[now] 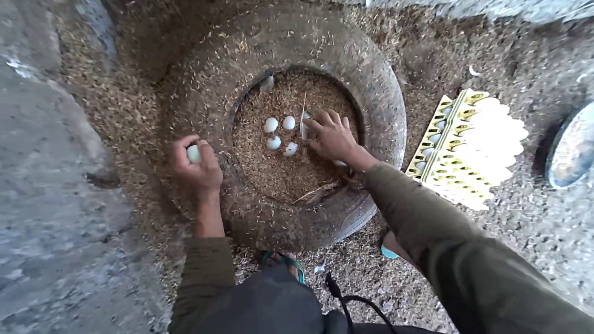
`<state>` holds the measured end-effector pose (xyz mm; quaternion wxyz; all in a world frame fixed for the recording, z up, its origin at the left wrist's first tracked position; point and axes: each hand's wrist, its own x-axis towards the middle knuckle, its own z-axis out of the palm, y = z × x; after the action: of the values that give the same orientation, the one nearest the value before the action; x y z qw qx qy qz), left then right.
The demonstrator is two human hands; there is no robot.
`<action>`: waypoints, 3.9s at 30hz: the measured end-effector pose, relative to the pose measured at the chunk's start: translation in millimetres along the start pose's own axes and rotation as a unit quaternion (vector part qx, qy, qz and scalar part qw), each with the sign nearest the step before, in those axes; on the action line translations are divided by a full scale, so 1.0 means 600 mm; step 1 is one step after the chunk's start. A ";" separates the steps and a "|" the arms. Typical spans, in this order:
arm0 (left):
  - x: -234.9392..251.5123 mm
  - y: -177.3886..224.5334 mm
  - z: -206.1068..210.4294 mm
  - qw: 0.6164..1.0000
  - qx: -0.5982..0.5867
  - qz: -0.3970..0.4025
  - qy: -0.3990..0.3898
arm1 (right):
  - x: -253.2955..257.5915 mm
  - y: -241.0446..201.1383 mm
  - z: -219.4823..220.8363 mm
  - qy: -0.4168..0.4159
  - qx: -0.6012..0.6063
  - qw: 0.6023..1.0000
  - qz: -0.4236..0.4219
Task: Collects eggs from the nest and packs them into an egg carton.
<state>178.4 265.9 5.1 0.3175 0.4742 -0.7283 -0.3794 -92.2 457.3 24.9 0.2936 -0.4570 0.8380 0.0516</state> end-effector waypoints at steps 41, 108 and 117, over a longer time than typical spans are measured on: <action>0.050 0.107 0.241 0.732 0.341 -0.053 -0.587 | 0.014 -0.071 0.011 0.018 0.231 0.973 0.007; -0.041 0.041 0.063 0.456 -0.801 -0.196 -0.333 | 0.040 -0.182 0.045 -0.141 -0.005 0.990 -0.017; -0.033 0.042 0.044 0.475 -0.786 -0.177 -0.353 | -0.020 -0.039 -0.048 -0.148 -0.019 0.977 0.149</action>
<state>152.2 297.6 11.3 0.1989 -0.0296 -0.0753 -0.9767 -81.2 442.2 59.3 0.3944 -0.3195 0.8431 0.1778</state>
